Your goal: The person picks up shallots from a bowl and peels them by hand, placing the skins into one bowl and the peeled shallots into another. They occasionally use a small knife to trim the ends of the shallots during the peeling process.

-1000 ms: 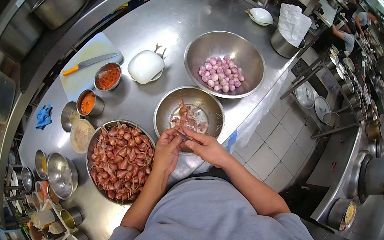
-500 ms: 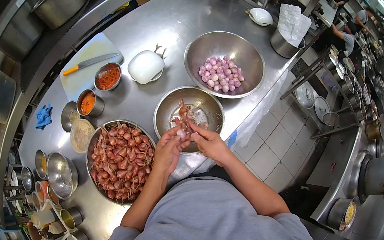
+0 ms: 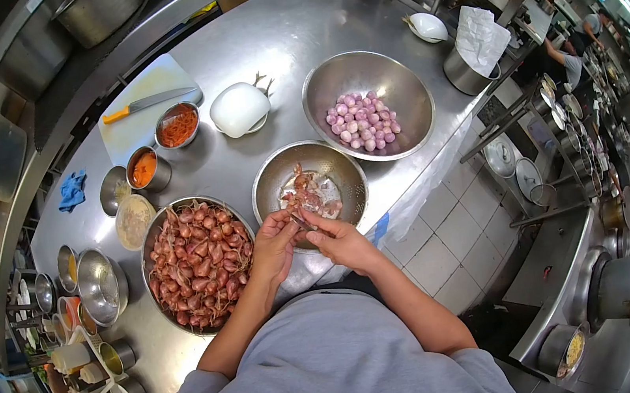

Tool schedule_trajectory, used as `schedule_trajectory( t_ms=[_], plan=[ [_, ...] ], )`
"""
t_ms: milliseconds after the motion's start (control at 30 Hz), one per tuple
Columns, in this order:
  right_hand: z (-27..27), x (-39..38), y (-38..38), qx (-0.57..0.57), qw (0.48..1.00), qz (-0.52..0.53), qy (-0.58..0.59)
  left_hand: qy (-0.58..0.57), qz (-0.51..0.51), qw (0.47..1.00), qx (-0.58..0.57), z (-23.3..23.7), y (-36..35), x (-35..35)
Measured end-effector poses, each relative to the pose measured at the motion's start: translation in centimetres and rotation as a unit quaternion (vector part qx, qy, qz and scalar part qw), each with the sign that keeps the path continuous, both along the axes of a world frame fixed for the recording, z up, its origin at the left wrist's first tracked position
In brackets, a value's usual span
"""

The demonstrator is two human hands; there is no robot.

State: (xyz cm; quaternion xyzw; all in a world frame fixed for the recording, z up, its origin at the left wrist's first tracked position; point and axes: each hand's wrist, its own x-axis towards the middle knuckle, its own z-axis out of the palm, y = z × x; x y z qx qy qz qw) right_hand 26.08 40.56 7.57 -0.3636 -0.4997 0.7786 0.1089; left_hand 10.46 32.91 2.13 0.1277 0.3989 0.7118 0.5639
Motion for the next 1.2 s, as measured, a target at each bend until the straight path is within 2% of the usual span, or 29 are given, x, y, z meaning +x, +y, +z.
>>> schedule_trajectory(
  t_ms=[367, 467, 533, 867, 933, 1033, 1200],
  plan=[
    [0.1, -0.4, 0.0, 0.017, 1.0, -0.021, -0.009, 0.012, 0.001, 1.0, -0.003, -0.7, 0.0, 0.0],
    [-0.3, -0.4, 0.1, -0.016, 0.999, -0.034, -0.011, 0.006, -0.004, 1.0, -0.002, -0.2, 0.1, -0.1],
    [-0.8, -0.3, 0.2, -0.054, 0.997, -0.048, -0.013, -0.019, -0.016, 1.0, 0.005, 0.1, 0.1, -0.2],
    [-1.3, -0.4, 0.5, -0.047, 0.995, -0.087, -0.025, -0.107, -0.031, 0.994, 0.019, 0.1, -0.2, -0.8],
    [-1.2, -0.5, 0.2, 0.02, 0.997, -0.078, -0.003, -0.066, -0.007, 0.998, -0.018, 0.5, 0.0, -0.3],
    [-1.2, -0.1, 0.0, 0.022, 0.999, -0.024, 0.0, -0.013, -0.013, 1.0, -0.015, 0.4, 0.0, -0.2],
    [0.4, -0.7, -0.3, 0.052, 0.999, -0.01, 0.007, 0.005, -0.006, 1.0, -0.016, 0.3, -0.1, 0.0]
  ],
)
